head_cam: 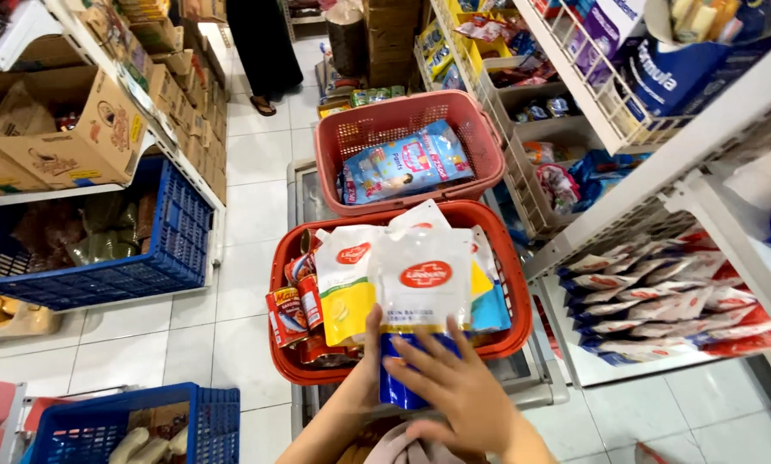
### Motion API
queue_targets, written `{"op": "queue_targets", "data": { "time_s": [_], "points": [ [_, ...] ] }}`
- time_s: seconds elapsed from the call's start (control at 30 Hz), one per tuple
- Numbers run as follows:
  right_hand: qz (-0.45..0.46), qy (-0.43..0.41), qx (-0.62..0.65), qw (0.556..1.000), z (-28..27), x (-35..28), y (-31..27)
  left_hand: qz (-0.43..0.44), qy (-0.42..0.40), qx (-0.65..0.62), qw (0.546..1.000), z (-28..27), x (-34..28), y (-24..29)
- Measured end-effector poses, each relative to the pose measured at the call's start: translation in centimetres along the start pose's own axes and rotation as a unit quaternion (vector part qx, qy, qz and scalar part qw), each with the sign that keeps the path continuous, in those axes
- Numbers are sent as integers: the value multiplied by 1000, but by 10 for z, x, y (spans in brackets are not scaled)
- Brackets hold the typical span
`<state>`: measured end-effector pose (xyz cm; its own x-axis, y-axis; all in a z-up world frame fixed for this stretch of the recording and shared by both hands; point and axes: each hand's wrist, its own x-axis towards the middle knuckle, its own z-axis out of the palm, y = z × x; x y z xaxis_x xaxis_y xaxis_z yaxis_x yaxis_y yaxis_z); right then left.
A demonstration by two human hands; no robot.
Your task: The person sorts items by hand, moving soap pouches from a red basket to a shelf, then transferring canned goods from the basket to a shelf and a blue crate.
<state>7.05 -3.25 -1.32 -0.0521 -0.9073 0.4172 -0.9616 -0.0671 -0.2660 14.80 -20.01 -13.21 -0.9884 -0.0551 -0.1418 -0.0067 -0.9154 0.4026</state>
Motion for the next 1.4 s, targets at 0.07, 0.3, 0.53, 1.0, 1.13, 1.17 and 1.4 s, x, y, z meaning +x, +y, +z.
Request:
{"op": "queue_targets", "data": {
  "time_s": [0.07,0.3,0.53,1.0,1.13,1.17,1.4],
  "points": [
    [21,-25,-52,998,3,6,32,-62,14,-52,997,0,-15,-15],
    [205,95,-148,963,-20,-24,70,-35,-126,72,989,9,3,-37],
    [100,121,-160,974,-31,-40,47,-58,-112,43,991,0,36,-69],
    [507,433,424,613,-18,-188,69,202,-198,449,848,187,88,-78],
    [387,585,336,629,-98,-200,64,291,-273,633,663,248,84,-82],
    [354,601,329,636,-118,-202,61,303,-289,664,620,257,83,-85],
    [160,541,295,771,-231,-227,135,419,-295,632,581,309,160,-140]
  ]
}}
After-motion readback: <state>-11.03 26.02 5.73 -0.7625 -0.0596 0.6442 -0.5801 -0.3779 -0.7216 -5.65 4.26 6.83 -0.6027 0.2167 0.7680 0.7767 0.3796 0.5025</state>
